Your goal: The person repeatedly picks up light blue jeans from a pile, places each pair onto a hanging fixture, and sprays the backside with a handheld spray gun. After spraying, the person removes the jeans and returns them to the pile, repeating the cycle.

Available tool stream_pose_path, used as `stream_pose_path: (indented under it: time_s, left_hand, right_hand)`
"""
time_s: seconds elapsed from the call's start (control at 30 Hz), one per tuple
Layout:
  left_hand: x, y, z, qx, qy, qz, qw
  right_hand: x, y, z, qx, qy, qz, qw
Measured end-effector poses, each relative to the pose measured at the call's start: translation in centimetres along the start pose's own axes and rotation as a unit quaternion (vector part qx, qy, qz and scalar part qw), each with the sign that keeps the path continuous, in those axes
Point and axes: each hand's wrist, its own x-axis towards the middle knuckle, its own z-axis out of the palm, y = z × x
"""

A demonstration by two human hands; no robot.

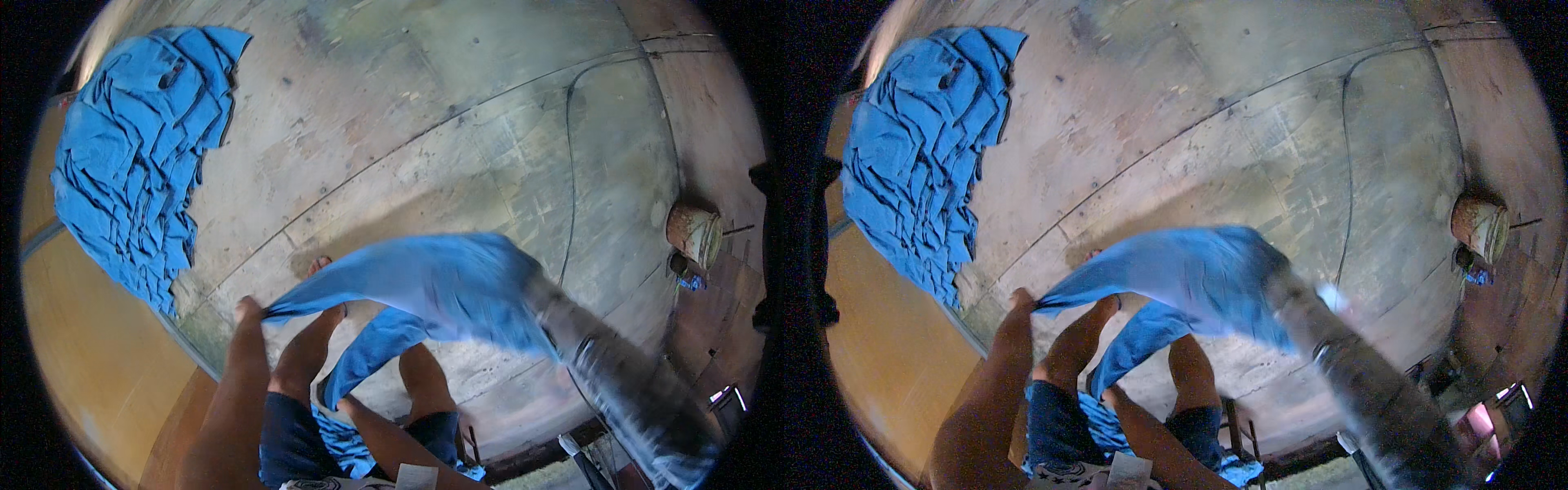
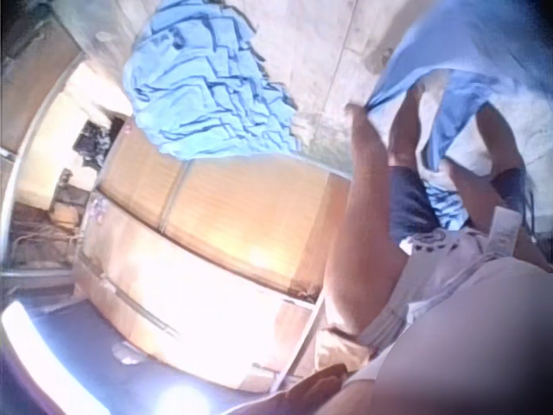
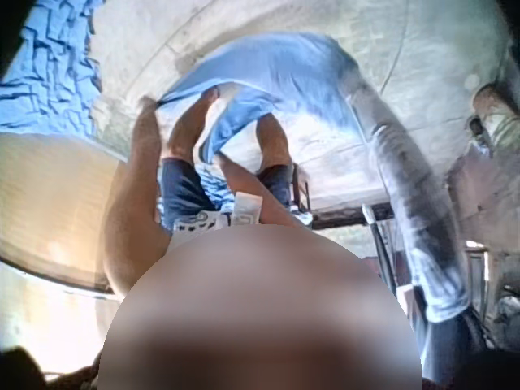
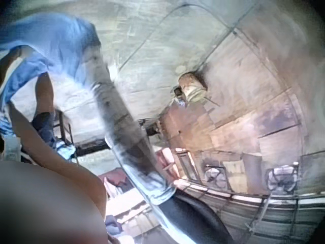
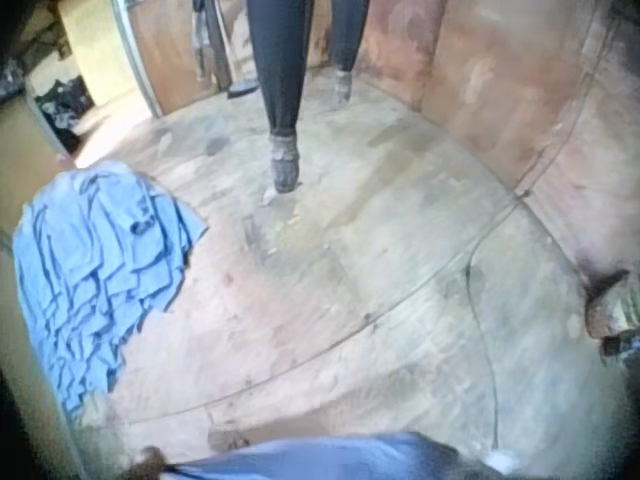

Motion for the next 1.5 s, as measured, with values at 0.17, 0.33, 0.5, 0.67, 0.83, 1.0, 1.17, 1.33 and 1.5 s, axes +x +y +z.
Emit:
stream_pose_path:
  time_s: [0.17, 0.33, 0.5, 0.67, 0.83, 1.0, 1.17, 1.33, 1.5]
  left_hand:
    - [-2.0, -19.9, 4.6, -0.008, -0.047, -0.108, 0.993]
    - [-8.1, -15.5, 3.7, -0.061, -0.045, 0.22, 0.973]
    - [-25.0, -16.7, -4.0, -0.714, -0.443, 0.094, 0.534]
    - [-41.4, -27.1, -7.9, -0.76, -0.45, 0.085, 0.46]
    - [-47.4, -34.5, -8.4, -0.835, -0.364, 0.118, 0.395]
    - [-43.5, -33.9, -14.7, -0.71, -0.322, 0.27, 0.565]
    - [-39.6, -44.4, -30.2, -0.772, -0.071, 0.369, 0.513]
    - [-43.8, -65.4, -37.6, -0.854, 0.255, 0.335, 0.305]
    - [-43.3, -83.8, -31.2, -0.865, 0.304, 0.382, 0.12]
  right_hand:
    - [-4.1, -3.3, -0.8, -0.049, -0.002, 0.027, 0.998]
    - [-11.4, -13.7, -9.8, 0.063, -0.09, 0.088, 0.99]
    - [-25.9, -17.2, -19.2, -0.202, -0.054, -0.029, 0.977]
    - [-39.1, -15.5, -25.3, -0.12, -0.123, -0.075, 0.982]
    - [-49.5, -18.6, -24.8, 0.147, -0.179, -0.25, 0.94]
    - [-53.3, -30.0, -14.3, 0.013, -0.077, -0.295, 0.952]
    - [-60.9, -39.1, 4.9, -0.035, -0.09, -0.473, 0.876]
    - [-76.7, -42.2, 16.9, 0.025, -0.281, -0.64, 0.714]
    - [-79.8, -38.9, 24.6, 0.028, -0.306, -0.685, 0.66]
